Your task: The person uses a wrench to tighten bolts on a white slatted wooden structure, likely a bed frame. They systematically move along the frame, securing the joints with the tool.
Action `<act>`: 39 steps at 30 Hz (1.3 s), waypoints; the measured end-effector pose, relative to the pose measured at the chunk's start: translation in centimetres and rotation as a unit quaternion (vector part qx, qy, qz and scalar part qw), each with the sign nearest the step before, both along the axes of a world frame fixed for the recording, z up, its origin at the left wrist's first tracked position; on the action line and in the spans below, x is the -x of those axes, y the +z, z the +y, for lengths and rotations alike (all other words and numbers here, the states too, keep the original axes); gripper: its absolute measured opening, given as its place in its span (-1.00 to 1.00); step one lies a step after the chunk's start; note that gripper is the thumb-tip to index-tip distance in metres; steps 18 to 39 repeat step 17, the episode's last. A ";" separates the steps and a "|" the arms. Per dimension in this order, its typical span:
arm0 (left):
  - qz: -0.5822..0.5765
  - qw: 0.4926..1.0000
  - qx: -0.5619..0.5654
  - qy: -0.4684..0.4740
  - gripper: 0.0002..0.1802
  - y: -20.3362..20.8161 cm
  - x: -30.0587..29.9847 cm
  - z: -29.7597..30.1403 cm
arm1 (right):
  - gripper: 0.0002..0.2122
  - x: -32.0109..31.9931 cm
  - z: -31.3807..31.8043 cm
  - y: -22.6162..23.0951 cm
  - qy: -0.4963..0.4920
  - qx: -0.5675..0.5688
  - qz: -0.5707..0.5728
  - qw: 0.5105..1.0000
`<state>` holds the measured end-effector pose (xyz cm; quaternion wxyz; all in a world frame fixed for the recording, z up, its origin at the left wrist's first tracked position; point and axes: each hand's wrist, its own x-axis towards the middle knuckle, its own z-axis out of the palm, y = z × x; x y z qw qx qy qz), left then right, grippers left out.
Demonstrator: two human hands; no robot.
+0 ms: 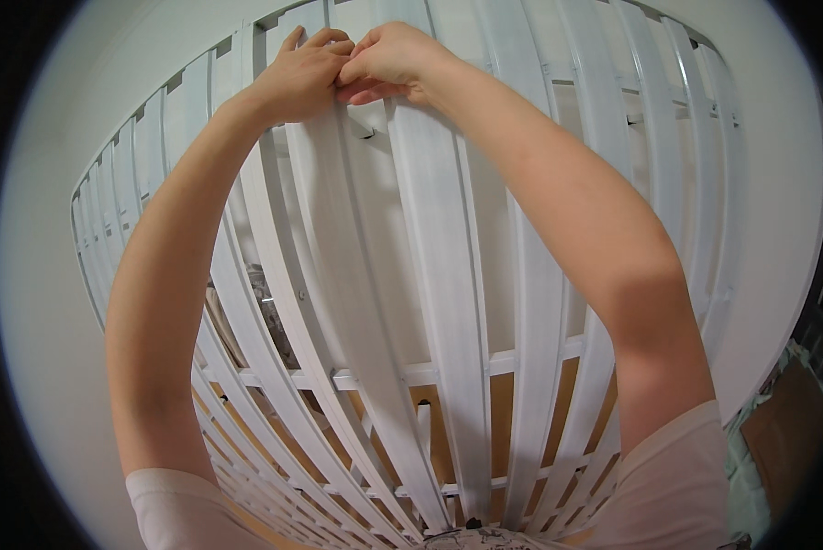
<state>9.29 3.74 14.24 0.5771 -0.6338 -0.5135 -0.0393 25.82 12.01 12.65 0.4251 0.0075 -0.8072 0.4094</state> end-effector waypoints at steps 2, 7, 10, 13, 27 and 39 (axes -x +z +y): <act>0.005 1.000 0.002 0.006 -0.77 0.0 0.1 -0.1 | -0.81 -0.2 -0.4 -0.3 -0.008 0.001 -0.006 1.000; 0.000 0.999 0.018 0.037 -0.78 -0.1 -0.2 -0.5 | -0.87 -0.8 -0.6 -1.0 -0.038 -0.009 -0.004 0.999; -0.027 0.992 0.066 0.101 -0.54 0.2 -1.7 -1.4 | -0.84 -2.6 0.4 -1.4 -0.028 -0.028 -0.026 0.999; -0.023 0.992 0.088 0.092 -0.41 0.5 -1.5 -2.1 | -0.77 -4.5 0.8 -2.2 0.007 -0.001 -0.026 1.000; -0.023 0.994 0.081 0.071 -0.40 0.1 -1.3 -2.3 | -0.67 -5.9 1.0 -3.6 0.060 0.021 0.007 0.998; -0.023 0.994 0.081 0.071 -0.40 0.1 -1.3 -2.3 | -0.67 -5.9 1.0 -3.6 0.060 0.021 0.007 0.998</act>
